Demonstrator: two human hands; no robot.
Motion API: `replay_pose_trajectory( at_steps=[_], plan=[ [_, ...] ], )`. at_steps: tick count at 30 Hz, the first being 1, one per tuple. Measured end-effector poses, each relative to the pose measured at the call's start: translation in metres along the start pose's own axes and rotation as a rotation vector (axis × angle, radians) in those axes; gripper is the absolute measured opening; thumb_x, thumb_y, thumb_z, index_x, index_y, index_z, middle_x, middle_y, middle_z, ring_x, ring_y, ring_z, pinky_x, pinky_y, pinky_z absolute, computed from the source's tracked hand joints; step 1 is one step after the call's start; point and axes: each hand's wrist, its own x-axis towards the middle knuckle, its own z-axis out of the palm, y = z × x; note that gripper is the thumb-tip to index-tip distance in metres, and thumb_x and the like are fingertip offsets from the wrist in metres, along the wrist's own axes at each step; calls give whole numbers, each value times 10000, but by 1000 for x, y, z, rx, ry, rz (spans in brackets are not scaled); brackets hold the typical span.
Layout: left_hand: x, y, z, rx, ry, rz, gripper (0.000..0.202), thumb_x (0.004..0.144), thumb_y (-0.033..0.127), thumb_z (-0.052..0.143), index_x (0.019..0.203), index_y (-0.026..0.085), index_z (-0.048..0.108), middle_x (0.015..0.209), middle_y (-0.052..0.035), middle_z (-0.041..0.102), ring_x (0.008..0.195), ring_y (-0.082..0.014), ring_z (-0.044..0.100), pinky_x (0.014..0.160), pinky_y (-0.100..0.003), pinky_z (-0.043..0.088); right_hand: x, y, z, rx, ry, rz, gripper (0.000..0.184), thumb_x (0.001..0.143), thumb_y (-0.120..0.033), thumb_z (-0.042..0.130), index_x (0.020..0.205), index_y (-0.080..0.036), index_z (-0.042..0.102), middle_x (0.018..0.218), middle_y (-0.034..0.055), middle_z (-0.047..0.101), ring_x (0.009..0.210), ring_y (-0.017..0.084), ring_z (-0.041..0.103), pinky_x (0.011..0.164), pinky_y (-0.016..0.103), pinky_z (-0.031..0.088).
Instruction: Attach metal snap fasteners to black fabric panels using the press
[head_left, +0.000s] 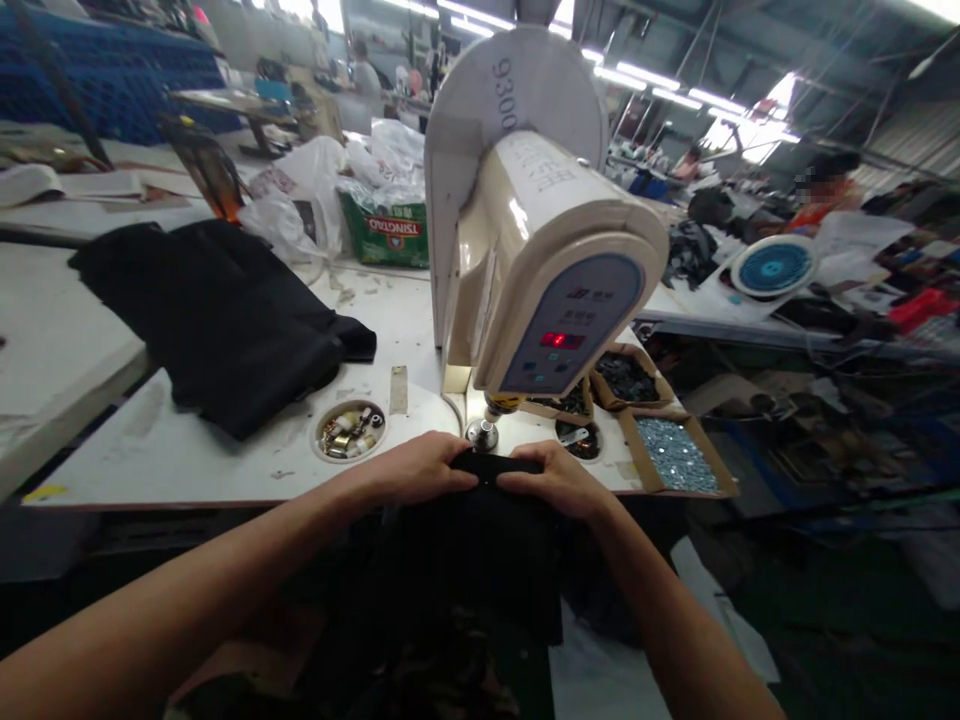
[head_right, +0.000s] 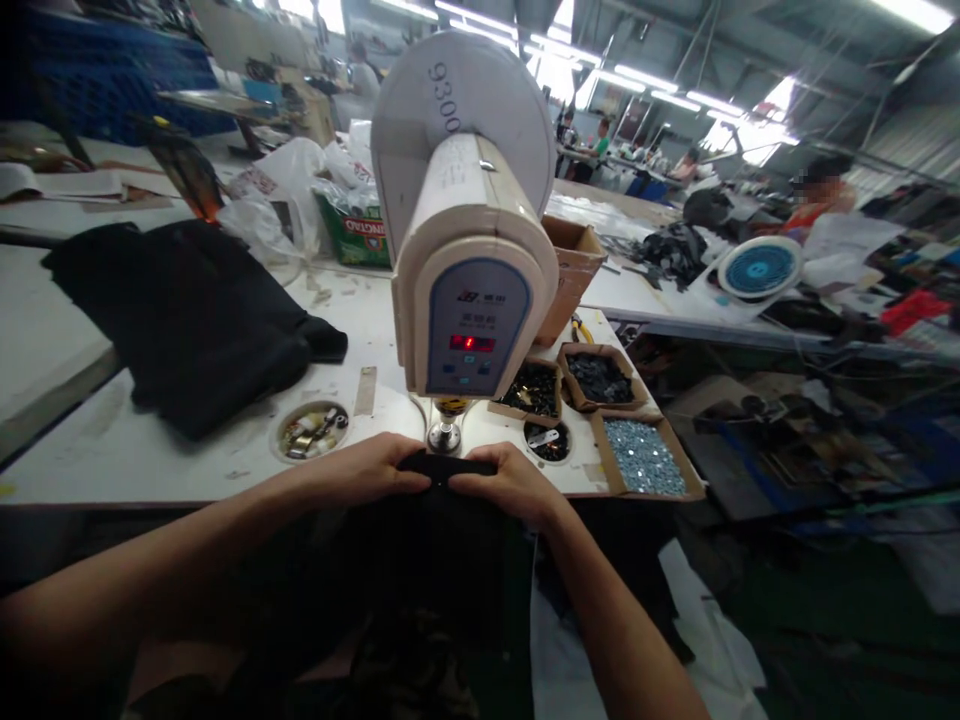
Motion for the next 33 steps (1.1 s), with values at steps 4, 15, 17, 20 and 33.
replay_pose_trajectory(
  at_steps=[4, 15, 17, 20, 33],
  plan=[
    [7, -4, 4, 32, 77, 49, 297, 835, 437, 622, 954, 189, 736, 867, -16, 722, 780, -206, 623, 661, -269, 400, 10, 7, -6, -69, 50, 2, 432, 752, -554, 834, 801, -141, 714, 643, -23, 622, 550, 102, 515, 474, 194, 354],
    [37, 9, -34, -272, 121, -59, 228, 661, 379, 746, 779, 187, 708, 711, 0, 685, 651, -197, 596, 589, -293, 396, 51, 0, -24, 189, 12, -71, 402, 676, -452, 911, 924, -159, 788, 826, 13, 747, 679, 154, 647, 641, 254, 507],
    [43, 8, -39, -328, 151, -33, 228, 625, 338, 768, 793, 190, 725, 725, -7, 707, 742, -230, 639, 664, -310, 442, 56, -1, -24, 282, 9, -60, 414, 672, -430, 909, 975, -171, 795, 883, 24, 773, 728, 175, 690, 700, 273, 541],
    [49, 7, -44, -330, 178, -5, 260, 598, 307, 787, 829, 196, 743, 734, -14, 720, 867, -265, 665, 772, -332, 474, 61, -1, -23, 362, -21, -63, 427, 683, -412, 895, 1024, -175, 796, 935, 47, 789, 800, 207, 727, 762, 299, 567],
    [57, 1, -50, -321, 158, 17, 325, 569, 331, 813, 859, 196, 756, 786, -27, 751, 917, -288, 671, 802, -345, 480, 66, 4, -27, 285, 41, -66, 511, 694, -443, 861, 1120, -173, 776, 931, 73, 801, 962, 304, 753, 888, 415, 585]
  ],
)
